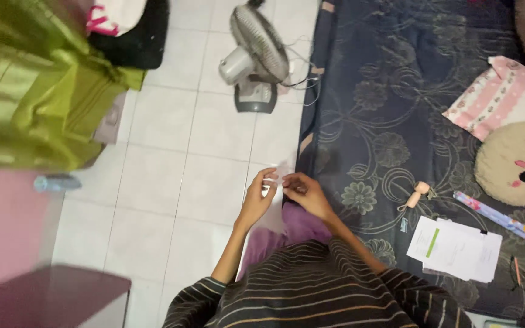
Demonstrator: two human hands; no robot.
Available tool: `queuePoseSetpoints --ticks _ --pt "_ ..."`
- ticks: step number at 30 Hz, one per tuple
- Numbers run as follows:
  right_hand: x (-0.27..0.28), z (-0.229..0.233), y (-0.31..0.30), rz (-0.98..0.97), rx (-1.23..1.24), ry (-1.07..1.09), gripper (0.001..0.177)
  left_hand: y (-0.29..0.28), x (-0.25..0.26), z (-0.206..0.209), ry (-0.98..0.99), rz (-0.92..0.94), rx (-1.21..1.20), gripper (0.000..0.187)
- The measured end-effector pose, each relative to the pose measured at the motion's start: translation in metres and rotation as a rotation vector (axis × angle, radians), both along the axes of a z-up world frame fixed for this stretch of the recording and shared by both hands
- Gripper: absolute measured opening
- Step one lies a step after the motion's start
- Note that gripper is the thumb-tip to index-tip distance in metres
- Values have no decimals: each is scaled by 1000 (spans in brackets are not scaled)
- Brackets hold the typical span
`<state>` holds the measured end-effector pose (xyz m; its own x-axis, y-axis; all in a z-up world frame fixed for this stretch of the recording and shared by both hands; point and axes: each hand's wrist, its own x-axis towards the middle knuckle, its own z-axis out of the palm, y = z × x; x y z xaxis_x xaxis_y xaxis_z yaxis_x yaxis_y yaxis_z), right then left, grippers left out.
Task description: The person picks up a pink and white bag, places it on a chair, then picks up a black power adapter and wraps its cable around it. They place the adapter on the floor, then pick up a white cable and wrap it neatly before placing it on the floor.
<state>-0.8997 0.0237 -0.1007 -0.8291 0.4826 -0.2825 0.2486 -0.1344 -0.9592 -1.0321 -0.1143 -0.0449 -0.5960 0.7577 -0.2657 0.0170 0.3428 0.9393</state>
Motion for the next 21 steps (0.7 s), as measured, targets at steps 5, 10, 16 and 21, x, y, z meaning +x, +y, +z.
queuePoseSetpoints --ticks 5,10,16,21 --pt "-46 -9 84 -88 42 -50 40 82 -56 -3 24 -38 58 43" --pt "-98 -17 128 -231 -23 -58 40 135 -113 -52 -4 -104 76 46" --pt "-176 -63 183 -352 -34 -22 37 215 -225 -62 3 -196 61 44" --pt "-247 -53 238 -480 -127 -10 39 274 -299 -91 41 -315 -8 51"
